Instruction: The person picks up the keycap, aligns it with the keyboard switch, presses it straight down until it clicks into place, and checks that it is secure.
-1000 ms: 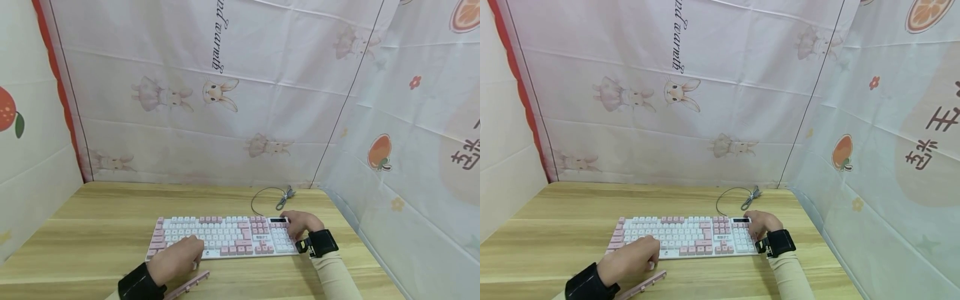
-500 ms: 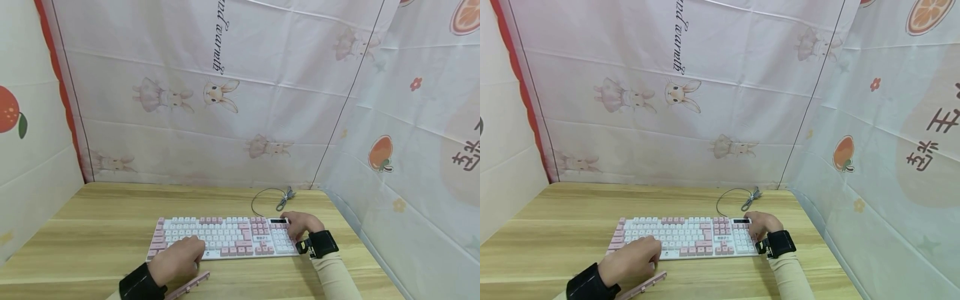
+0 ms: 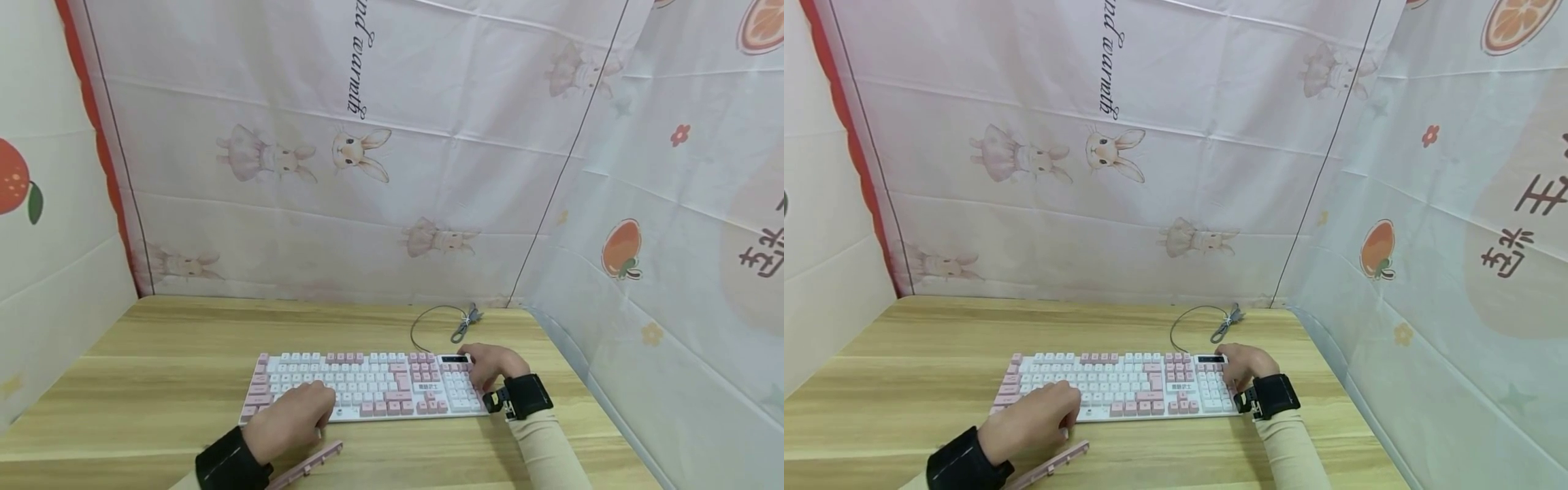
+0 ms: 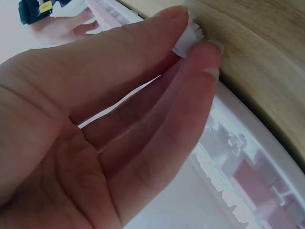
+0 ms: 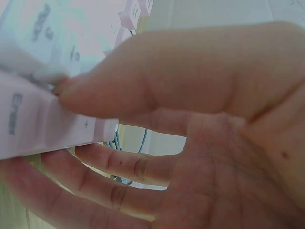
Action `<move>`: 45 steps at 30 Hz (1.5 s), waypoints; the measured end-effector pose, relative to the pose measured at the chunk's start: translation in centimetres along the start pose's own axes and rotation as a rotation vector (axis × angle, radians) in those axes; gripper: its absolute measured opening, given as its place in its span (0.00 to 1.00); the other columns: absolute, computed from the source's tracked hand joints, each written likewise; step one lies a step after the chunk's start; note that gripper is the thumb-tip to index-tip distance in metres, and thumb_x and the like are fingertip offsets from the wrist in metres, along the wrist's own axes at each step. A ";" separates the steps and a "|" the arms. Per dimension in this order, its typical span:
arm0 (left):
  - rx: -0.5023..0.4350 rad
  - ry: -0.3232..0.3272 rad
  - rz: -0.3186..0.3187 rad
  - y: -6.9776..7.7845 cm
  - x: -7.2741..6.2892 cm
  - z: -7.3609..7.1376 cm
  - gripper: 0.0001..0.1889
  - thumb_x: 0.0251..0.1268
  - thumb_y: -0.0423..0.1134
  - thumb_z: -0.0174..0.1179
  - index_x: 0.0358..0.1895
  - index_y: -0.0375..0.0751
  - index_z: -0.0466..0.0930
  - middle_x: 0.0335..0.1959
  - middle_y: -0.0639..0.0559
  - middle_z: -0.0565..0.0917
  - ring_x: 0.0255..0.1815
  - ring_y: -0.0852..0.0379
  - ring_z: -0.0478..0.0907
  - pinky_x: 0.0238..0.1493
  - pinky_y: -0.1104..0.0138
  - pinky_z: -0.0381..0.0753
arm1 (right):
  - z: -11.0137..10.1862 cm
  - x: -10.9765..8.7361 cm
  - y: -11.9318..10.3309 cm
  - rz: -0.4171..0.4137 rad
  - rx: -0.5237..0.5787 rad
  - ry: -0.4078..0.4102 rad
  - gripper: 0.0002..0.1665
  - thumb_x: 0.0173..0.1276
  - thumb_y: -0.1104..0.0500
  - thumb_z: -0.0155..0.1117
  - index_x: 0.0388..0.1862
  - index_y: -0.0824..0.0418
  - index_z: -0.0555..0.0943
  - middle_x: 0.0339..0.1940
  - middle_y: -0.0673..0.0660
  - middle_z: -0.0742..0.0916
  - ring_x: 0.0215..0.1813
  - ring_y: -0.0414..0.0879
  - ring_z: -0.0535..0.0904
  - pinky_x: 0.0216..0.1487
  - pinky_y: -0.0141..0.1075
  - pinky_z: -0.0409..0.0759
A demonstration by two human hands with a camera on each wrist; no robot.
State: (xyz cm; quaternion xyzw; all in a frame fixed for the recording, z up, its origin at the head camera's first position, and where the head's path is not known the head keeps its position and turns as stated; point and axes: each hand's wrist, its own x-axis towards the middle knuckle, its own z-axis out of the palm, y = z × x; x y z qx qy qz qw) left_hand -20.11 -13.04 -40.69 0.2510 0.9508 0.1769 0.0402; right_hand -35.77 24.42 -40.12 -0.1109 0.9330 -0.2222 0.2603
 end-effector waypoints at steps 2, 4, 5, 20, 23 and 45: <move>0.003 -0.005 -0.004 0.0 0.1 0.0 0.17 0.47 0.23 0.73 0.25 0.46 0.75 0.24 0.60 0.72 0.26 0.63 0.65 0.28 0.70 0.67 | 0.0 0.0 0.0 0.000 -0.003 0.001 0.44 0.55 0.72 0.69 0.72 0.61 0.70 0.57 0.63 0.80 0.41 0.51 0.83 0.41 0.46 0.88; 0.009 0.001 -0.002 0.0 0.1 0.0 0.17 0.46 0.22 0.73 0.24 0.46 0.76 0.23 0.60 0.73 0.25 0.63 0.65 0.28 0.70 0.67 | 0.0 0.0 0.0 -0.002 -0.005 0.001 0.43 0.55 0.72 0.69 0.72 0.62 0.70 0.57 0.64 0.80 0.41 0.51 0.83 0.41 0.46 0.88; 0.011 0.007 0.003 0.0 0.2 0.0 0.16 0.45 0.22 0.73 0.24 0.46 0.76 0.23 0.60 0.73 0.25 0.63 0.65 0.27 0.70 0.67 | 0.0 0.0 0.0 -0.001 -0.005 0.001 0.43 0.55 0.72 0.69 0.72 0.62 0.70 0.57 0.63 0.80 0.41 0.51 0.83 0.41 0.47 0.88; -0.026 0.017 0.041 -0.1 0.1 -0.5 0.12 0.49 0.22 0.69 0.26 0.45 0.82 0.26 0.58 0.81 0.25 0.66 0.69 0.28 0.71 0.72 | 0.1 -0.1 -0.1 -0.004 -0.014 -0.001 0.43 0.56 0.71 0.70 0.73 0.62 0.70 0.57 0.63 0.81 0.41 0.50 0.83 0.41 0.46 0.88; -0.015 0.042 0.064 -0.2 0.1 -0.5 0.12 0.46 0.20 0.68 0.27 0.44 0.83 0.26 0.57 0.81 0.26 0.66 0.70 0.28 0.71 0.73 | 0.0 -0.2 -0.2 -0.003 -0.010 -0.001 0.44 0.56 0.71 0.70 0.73 0.62 0.69 0.58 0.64 0.80 0.43 0.50 0.82 0.41 0.46 0.88; 0.021 0.122 0.048 -0.2 0.3 -1.8 0.11 0.50 0.22 0.69 0.30 0.43 0.88 0.31 0.53 0.89 0.32 0.60 0.82 0.35 0.65 0.82 | -0.1 -0.4 -0.4 -0.007 -0.007 0.001 0.44 0.55 0.73 0.67 0.74 0.63 0.68 0.59 0.64 0.80 0.45 0.50 0.81 0.40 0.46 0.88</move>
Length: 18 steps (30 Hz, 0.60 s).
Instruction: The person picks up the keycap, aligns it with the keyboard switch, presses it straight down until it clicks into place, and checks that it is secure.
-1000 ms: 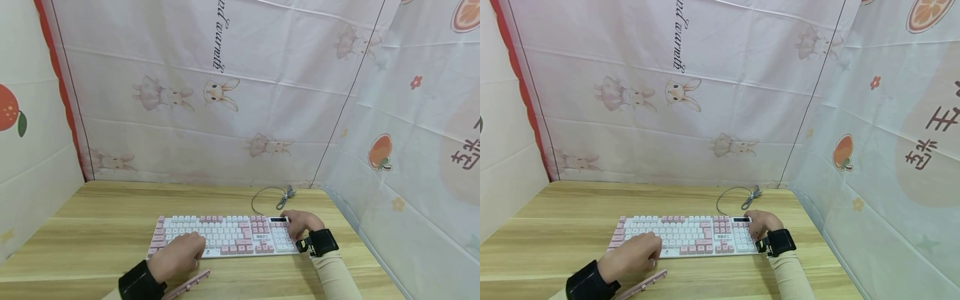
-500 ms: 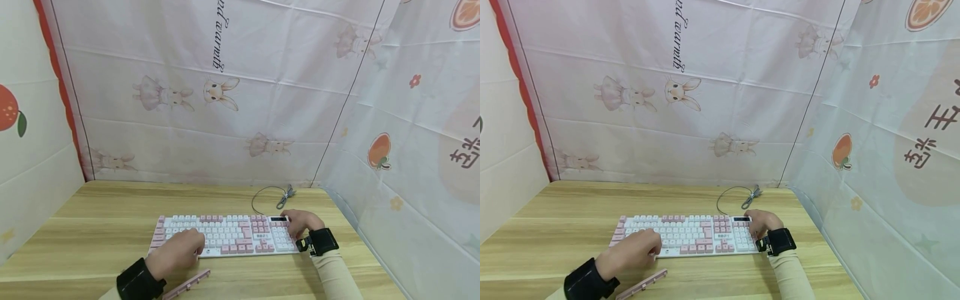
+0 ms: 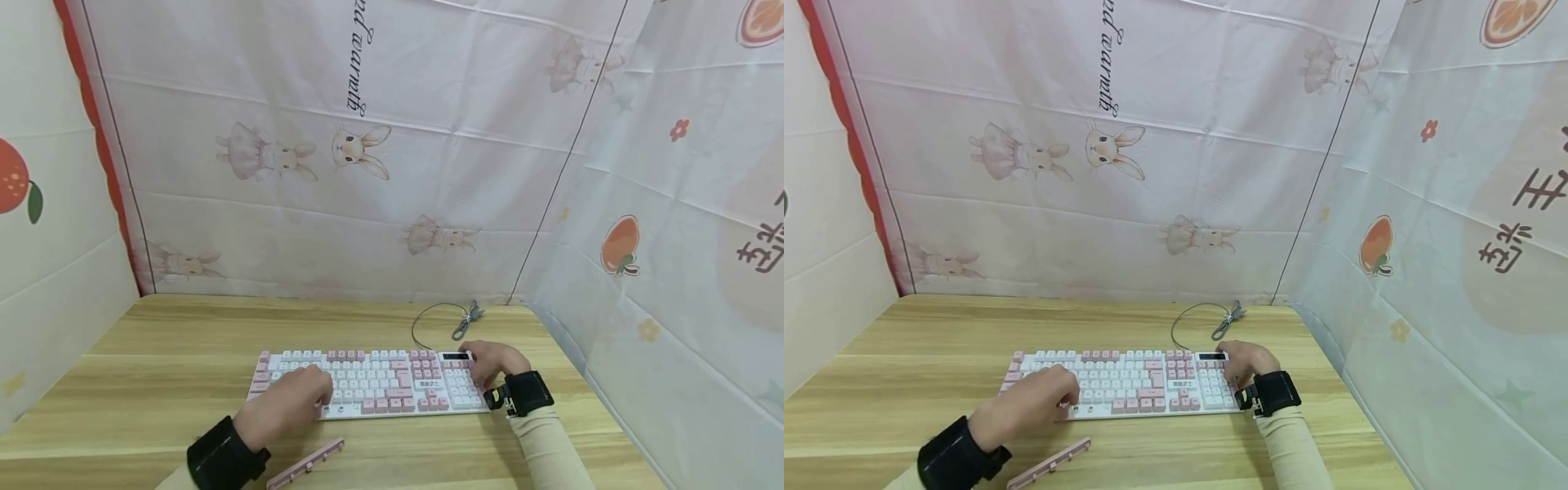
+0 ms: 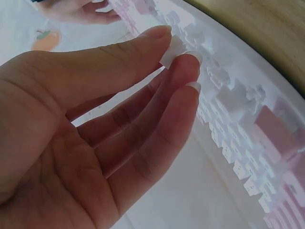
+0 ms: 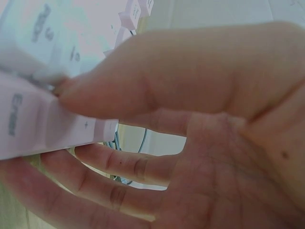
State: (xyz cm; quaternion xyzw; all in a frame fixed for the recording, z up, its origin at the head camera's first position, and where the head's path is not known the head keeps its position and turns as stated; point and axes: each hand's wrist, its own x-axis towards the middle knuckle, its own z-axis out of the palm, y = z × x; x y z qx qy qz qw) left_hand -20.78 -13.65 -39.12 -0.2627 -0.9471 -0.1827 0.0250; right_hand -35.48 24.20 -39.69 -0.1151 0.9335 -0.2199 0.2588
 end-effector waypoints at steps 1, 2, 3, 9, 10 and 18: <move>-0.002 -0.001 -0.007 0.0 0.0 0.0 0.10 0.51 0.22 0.70 0.30 0.43 0.88 0.31 0.53 0.89 0.32 0.60 0.82 0.35 0.66 0.82 | 0.0 0.0 0.0 0.000 0.000 0.000 0.44 0.55 0.73 0.67 0.74 0.63 0.68 0.59 0.64 0.80 0.45 0.50 0.81 0.40 0.46 0.88; -0.004 0.000 -0.012 0.0 0.0 -0.1 0.10 0.51 0.22 0.69 0.31 0.43 0.89 0.31 0.53 0.89 0.32 0.60 0.82 0.35 0.66 0.82 | 0.0 0.1 0.0 0.001 0.000 0.000 0.45 0.55 0.73 0.67 0.74 0.63 0.68 0.59 0.65 0.80 0.45 0.50 0.81 0.40 0.46 0.88; -0.003 0.002 -0.013 -0.1 0.1 -0.1 0.10 0.51 0.22 0.70 0.31 0.42 0.89 0.32 0.52 0.89 0.32 0.60 0.82 0.35 0.66 0.83 | 0.0 0.1 0.0 0.001 0.001 0.000 0.45 0.55 0.73 0.67 0.74 0.63 0.68 0.59 0.65 0.80 0.45 0.50 0.81 0.40 0.46 0.88; 0.012 0.003 -0.016 -0.4 0.3 -0.2 0.09 0.50 0.24 0.72 0.33 0.40 0.88 0.33 0.50 0.89 0.36 0.54 0.85 0.38 0.63 0.85 | 0.0 0.1 0.1 0.001 0.000 0.000 0.45 0.55 0.73 0.67 0.74 0.63 0.68 0.59 0.65 0.80 0.45 0.50 0.81 0.40 0.45 0.88; 0.013 0.005 -0.017 -0.4 0.3 -0.2 0.09 0.51 0.24 0.72 0.33 0.40 0.88 0.33 0.50 0.89 0.35 0.55 0.85 0.38 0.63 0.85 | 0.0 0.2 0.1 0.000 -0.001 0.000 0.45 0.56 0.73 0.67 0.74 0.63 0.68 0.59 0.65 0.80 0.45 0.50 0.81 0.40 0.45 0.88; -0.019 0.008 -0.052 -0.4 0.8 -1.0 0.08 0.53 0.23 0.71 0.33 0.39 0.88 0.34 0.49 0.89 0.36 0.56 0.83 0.38 0.61 0.84 | 0.0 0.2 0.1 0.003 0.006 -0.003 0.46 0.56 0.74 0.67 0.76 0.63 0.66 0.61 0.65 0.79 0.44 0.49 0.82 0.40 0.46 0.88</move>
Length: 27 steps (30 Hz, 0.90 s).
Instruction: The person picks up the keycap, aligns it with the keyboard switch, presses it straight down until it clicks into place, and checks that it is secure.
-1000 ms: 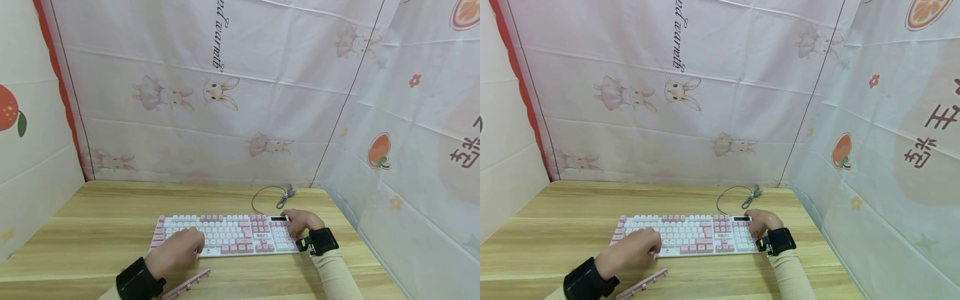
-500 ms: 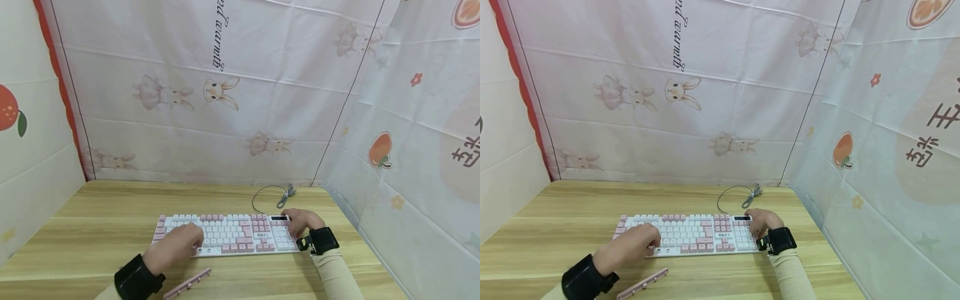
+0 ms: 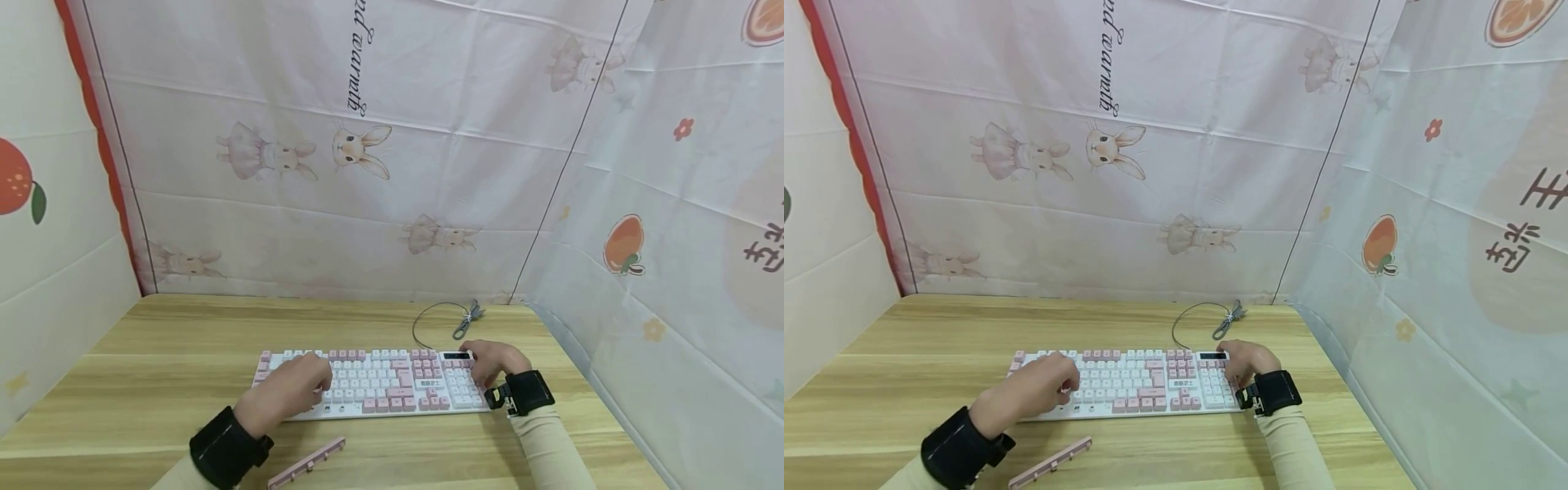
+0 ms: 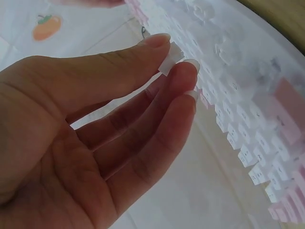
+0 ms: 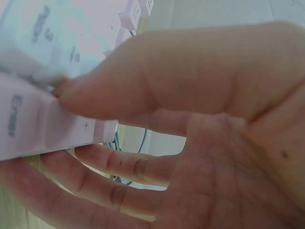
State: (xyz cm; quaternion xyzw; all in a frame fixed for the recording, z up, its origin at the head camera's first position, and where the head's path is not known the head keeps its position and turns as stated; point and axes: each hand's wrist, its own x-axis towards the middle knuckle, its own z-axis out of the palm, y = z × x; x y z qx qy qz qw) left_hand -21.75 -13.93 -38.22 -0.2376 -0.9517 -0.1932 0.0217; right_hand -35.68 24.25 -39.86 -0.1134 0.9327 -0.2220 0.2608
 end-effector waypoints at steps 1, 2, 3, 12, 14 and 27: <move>-0.009 -0.005 -0.017 0.0 0.0 0.0 0.07 0.54 0.24 0.71 0.33 0.39 0.88 0.34 0.49 0.89 0.35 0.57 0.83 0.38 0.61 0.84 | 0.0 0.0 0.0 0.000 -0.001 0.000 0.45 0.56 0.74 0.66 0.75 0.63 0.67 0.60 0.65 0.79 0.44 0.49 0.82 0.40 0.46 0.88; -0.011 -0.005 -0.024 0.0 0.1 -0.1 0.07 0.54 0.24 0.71 0.33 0.39 0.88 0.34 0.49 0.89 0.34 0.58 0.82 0.38 0.61 0.84 | 0.0 0.0 0.0 0.000 -0.003 0.000 0.45 0.56 0.74 0.66 0.75 0.63 0.67 0.60 0.65 0.79 0.44 0.50 0.82 0.41 0.46 0.88; -0.017 -0.006 -0.033 0.0 0.1 -0.1 0.07 0.54 0.24 0.71 0.32 0.39 0.88 0.33 0.50 0.88 0.33 0.58 0.81 0.36 0.61 0.83 | 0.0 0.1 0.0 0.001 -0.002 0.000 0.45 0.56 0.74 0.66 0.75 0.63 0.67 0.60 0.65 0.80 0.44 0.50 0.82 0.41 0.46 0.88; -0.001 0.016 -0.070 -0.4 0.0 -0.1 0.08 0.55 0.24 0.70 0.33 0.40 0.86 0.33 0.52 0.86 0.29 0.60 0.72 0.34 0.64 0.77 | 0.0 0.2 0.1 0.000 0.002 -0.009 0.44 0.56 0.74 0.67 0.74 0.62 0.68 0.58 0.63 0.80 0.43 0.50 0.82 0.41 0.45 0.88; 0.001 0.014 -0.080 -0.5 0.1 -0.1 0.08 0.56 0.24 0.71 0.33 0.40 0.86 0.33 0.52 0.86 0.30 0.60 0.72 0.34 0.63 0.77 | 0.0 0.2 0.1 0.004 0.003 -0.008 0.44 0.56 0.73 0.67 0.74 0.62 0.68 0.58 0.63 0.80 0.42 0.49 0.82 0.41 0.45 0.88; -0.006 -0.005 -0.105 -0.4 0.7 0.0 0.09 0.54 0.24 0.71 0.33 0.40 0.84 0.31 0.52 0.83 0.32 0.58 0.73 0.37 0.61 0.78 | 0.1 0.2 0.1 0.012 -0.010 -0.004 0.44 0.56 0.74 0.67 0.74 0.62 0.69 0.57 0.62 0.80 0.41 0.50 0.82 0.41 0.44 0.88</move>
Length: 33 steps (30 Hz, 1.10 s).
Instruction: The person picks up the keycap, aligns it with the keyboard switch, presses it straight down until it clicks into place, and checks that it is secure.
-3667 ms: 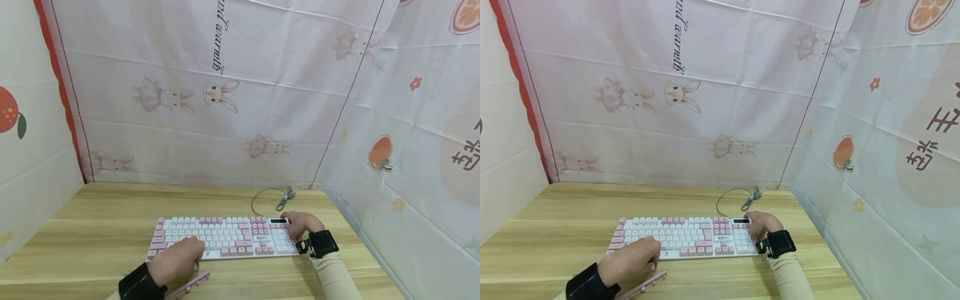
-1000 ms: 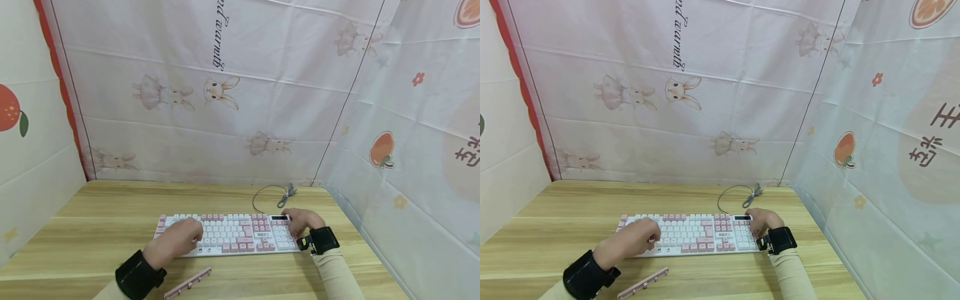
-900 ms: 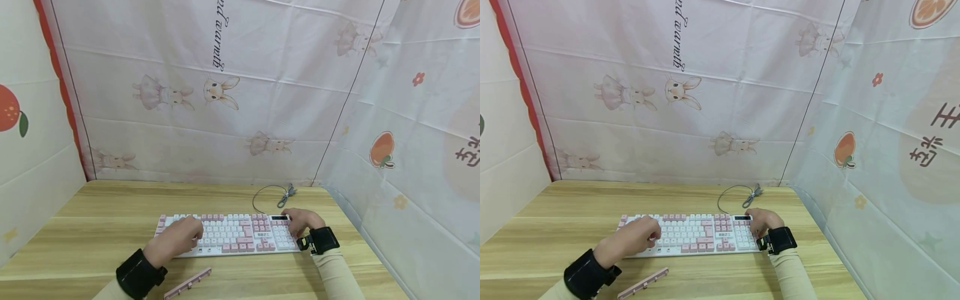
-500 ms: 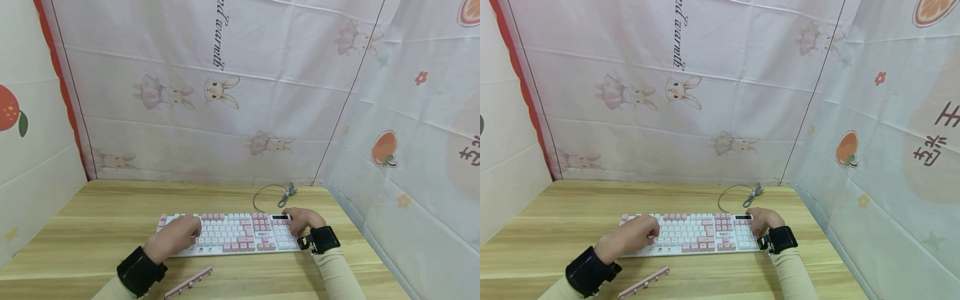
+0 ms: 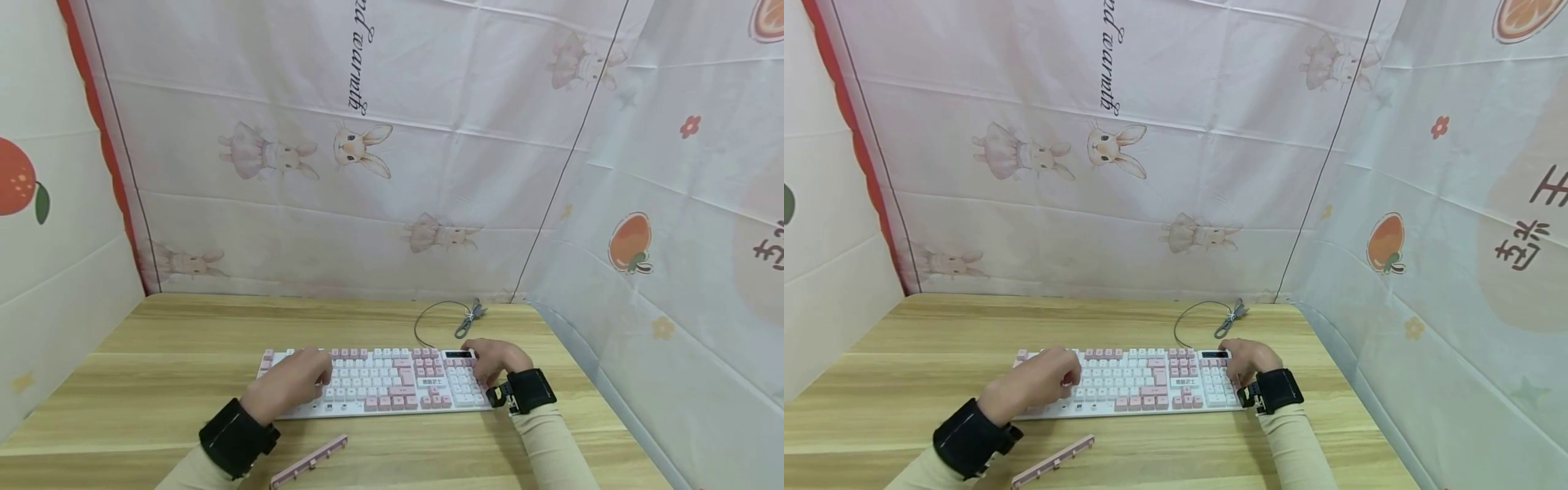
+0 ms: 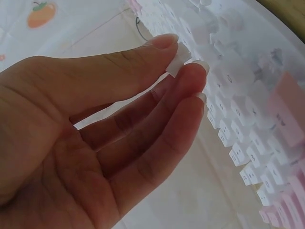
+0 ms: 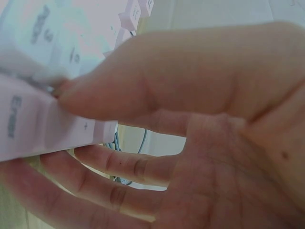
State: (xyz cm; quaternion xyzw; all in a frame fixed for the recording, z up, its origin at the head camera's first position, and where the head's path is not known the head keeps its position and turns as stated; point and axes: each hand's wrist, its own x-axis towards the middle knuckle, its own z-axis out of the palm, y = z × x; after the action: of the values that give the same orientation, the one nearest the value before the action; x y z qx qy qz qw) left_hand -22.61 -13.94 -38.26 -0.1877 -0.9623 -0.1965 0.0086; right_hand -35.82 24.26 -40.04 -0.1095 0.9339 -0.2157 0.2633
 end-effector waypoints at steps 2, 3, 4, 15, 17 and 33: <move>0.006 -0.002 0.010 0.1 0.0 0.0 0.10 0.53 0.23 0.72 0.33 0.40 0.83 0.31 0.52 0.81 0.32 0.58 0.72 0.37 0.61 0.77 | 0.0 0.0 0.0 0.000 0.000 0.000 0.44 0.55 0.74 0.67 0.74 0.62 0.69 0.57 0.62 0.80 0.41 0.50 0.82 0.41 0.44 0.88; 0.011 -0.002 0.015 0.1 0.0 0.0 0.10 0.52 0.23 0.72 0.32 0.41 0.83 0.31 0.53 0.80 0.33 0.58 0.71 0.37 0.61 0.77 | 0.0 0.0 0.0 0.000 0.000 0.000 0.44 0.55 0.74 0.67 0.74 0.62 0.69 0.57 0.62 0.80 0.41 0.50 0.82 0.41 0.44 0.88; 0.012 -0.002 0.018 0.1 0.0 0.0 0.11 0.52 0.22 0.72 0.32 0.41 0.82 0.31 0.53 0.80 0.33 0.58 0.71 0.37 0.62 0.76 | 0.0 0.0 0.0 -0.002 -0.002 -0.002 0.44 0.55 0.74 0.67 0.74 0.62 0.69 0.57 0.62 0.80 0.41 0.50 0.82 0.41 0.44 0.88; 0.035 -0.006 -0.038 0.3 0.3 0.4 0.11 0.53 0.24 0.72 0.30 0.42 0.80 0.30 0.53 0.78 0.32 0.57 0.70 0.36 0.61 0.75 | 0.0 -0.1 -0.1 -0.008 -0.002 0.001 0.44 0.55 0.74 0.66 0.73 0.62 0.69 0.57 0.62 0.80 0.41 0.50 0.82 0.41 0.45 0.88; 0.030 -0.001 -0.041 0.3 0.3 0.4 0.11 0.53 0.23 0.73 0.30 0.42 0.81 0.30 0.53 0.78 0.31 0.57 0.70 0.36 0.62 0.74 | 0.0 -0.1 -0.1 -0.009 -0.003 0.001 0.44 0.55 0.74 0.66 0.73 0.62 0.69 0.57 0.62 0.80 0.40 0.50 0.82 0.41 0.45 0.88; 0.001 0.004 -0.039 0.6 0.7 0.6 0.13 0.48 0.16 0.66 0.26 0.39 0.80 0.26 0.53 0.79 0.27 0.55 0.71 0.31 0.63 0.71 | -0.1 -0.4 -0.3 -0.019 -0.004 0.010 0.44 0.54 0.73 0.68 0.72 0.62 0.70 0.57 0.64 0.80 0.39 0.50 0.83 0.40 0.46 0.88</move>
State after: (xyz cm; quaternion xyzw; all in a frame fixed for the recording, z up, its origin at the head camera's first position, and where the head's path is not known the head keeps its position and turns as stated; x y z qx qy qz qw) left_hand -23.06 -12.98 -38.49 -0.1685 -0.9659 -0.1964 0.0065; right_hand -35.53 24.19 -39.64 -0.1178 0.9345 -0.2168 0.2564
